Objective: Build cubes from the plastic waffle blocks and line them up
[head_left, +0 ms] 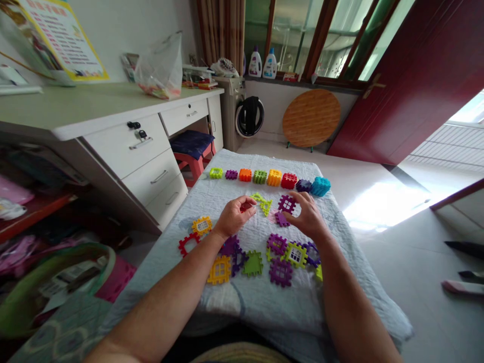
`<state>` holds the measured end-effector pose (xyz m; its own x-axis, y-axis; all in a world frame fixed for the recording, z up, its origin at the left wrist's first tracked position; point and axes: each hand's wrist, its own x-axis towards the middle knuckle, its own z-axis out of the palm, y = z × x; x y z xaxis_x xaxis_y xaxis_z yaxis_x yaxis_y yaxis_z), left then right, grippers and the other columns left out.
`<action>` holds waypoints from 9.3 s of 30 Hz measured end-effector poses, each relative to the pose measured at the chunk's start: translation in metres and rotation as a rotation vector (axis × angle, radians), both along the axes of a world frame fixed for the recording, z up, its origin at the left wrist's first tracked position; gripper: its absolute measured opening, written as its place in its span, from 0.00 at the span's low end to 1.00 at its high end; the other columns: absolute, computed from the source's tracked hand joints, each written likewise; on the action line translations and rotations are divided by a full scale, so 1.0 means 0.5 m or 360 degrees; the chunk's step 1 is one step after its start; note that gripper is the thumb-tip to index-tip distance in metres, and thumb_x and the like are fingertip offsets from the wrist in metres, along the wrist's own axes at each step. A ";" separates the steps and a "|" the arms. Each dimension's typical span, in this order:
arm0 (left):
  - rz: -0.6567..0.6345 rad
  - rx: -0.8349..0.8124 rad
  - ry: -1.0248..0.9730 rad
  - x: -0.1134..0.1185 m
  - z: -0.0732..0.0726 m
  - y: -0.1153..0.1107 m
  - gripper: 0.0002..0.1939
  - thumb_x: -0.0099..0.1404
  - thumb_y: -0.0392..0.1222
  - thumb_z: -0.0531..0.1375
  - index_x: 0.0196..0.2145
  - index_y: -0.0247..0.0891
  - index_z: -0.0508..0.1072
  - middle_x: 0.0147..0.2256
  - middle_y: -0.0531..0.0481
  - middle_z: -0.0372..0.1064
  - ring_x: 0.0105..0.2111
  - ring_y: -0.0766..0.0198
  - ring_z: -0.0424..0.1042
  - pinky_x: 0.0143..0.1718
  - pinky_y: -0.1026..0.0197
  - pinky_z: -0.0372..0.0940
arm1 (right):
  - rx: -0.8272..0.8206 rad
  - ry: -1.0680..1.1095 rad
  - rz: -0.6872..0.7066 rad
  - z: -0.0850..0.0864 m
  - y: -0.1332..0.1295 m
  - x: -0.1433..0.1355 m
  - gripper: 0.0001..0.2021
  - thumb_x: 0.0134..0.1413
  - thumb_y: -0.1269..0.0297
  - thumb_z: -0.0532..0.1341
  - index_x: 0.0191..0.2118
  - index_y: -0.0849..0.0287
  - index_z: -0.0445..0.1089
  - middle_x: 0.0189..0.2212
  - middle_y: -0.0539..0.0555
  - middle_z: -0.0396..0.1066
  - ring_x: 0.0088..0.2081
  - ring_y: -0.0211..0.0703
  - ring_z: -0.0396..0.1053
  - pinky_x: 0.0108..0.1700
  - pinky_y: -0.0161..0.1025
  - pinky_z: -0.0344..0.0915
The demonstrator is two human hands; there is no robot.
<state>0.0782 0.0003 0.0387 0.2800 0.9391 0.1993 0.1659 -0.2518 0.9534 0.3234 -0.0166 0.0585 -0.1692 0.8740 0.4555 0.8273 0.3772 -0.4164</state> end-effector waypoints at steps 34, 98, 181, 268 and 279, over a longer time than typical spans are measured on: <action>-0.0170 0.0632 0.0785 0.004 0.010 -0.007 0.28 0.51 0.48 0.69 0.49 0.40 0.71 0.50 0.44 0.70 0.52 0.51 0.65 0.56 0.49 0.58 | -0.0407 -0.0289 0.0435 -0.055 0.005 -0.061 0.27 0.42 0.62 0.67 0.52 0.59 0.67 0.42 0.58 0.69 0.45 0.52 0.64 0.50 0.50 0.61; -0.0023 0.0296 0.1996 -0.114 0.072 0.439 0.30 0.36 0.39 0.66 0.42 0.41 0.75 0.46 0.45 0.70 0.47 0.46 0.65 0.43 0.56 0.63 | -0.0243 0.0108 -0.0058 -0.068 0.022 0.032 0.12 0.55 0.62 0.56 0.44 0.58 0.70 0.39 0.56 0.70 0.36 0.44 0.71 0.39 0.43 0.68; -0.0114 0.0795 0.1713 -0.086 -0.034 -0.133 0.37 0.61 0.65 0.56 0.61 0.42 0.61 0.63 0.38 0.51 0.64 0.43 0.47 0.62 0.38 0.47 | -0.0740 -0.0201 -0.0277 -0.043 0.024 0.088 0.11 0.52 0.65 0.61 0.42 0.61 0.74 0.32 0.53 0.75 0.30 0.38 0.69 0.32 0.33 0.59; -0.0075 0.0837 0.0944 0.094 -0.013 -0.122 0.21 0.62 0.33 0.56 0.53 0.40 0.68 0.50 0.46 0.69 0.51 0.56 0.65 0.56 0.49 0.58 | -0.0518 -0.0967 -0.0332 0.114 0.161 0.160 0.22 0.39 0.56 0.64 0.44 0.57 0.68 0.43 0.59 0.68 0.47 0.57 0.60 0.45 0.47 0.55; -0.0205 0.0767 0.1039 0.094 -0.011 -0.129 0.13 0.61 0.35 0.58 0.45 0.40 0.69 0.47 0.47 0.69 0.50 0.55 0.64 0.56 0.49 0.58 | -0.0679 -0.1175 -0.0414 0.073 0.293 0.181 0.25 0.38 0.56 0.63 0.48 0.54 0.69 0.49 0.59 0.65 0.50 0.59 0.56 0.49 0.50 0.51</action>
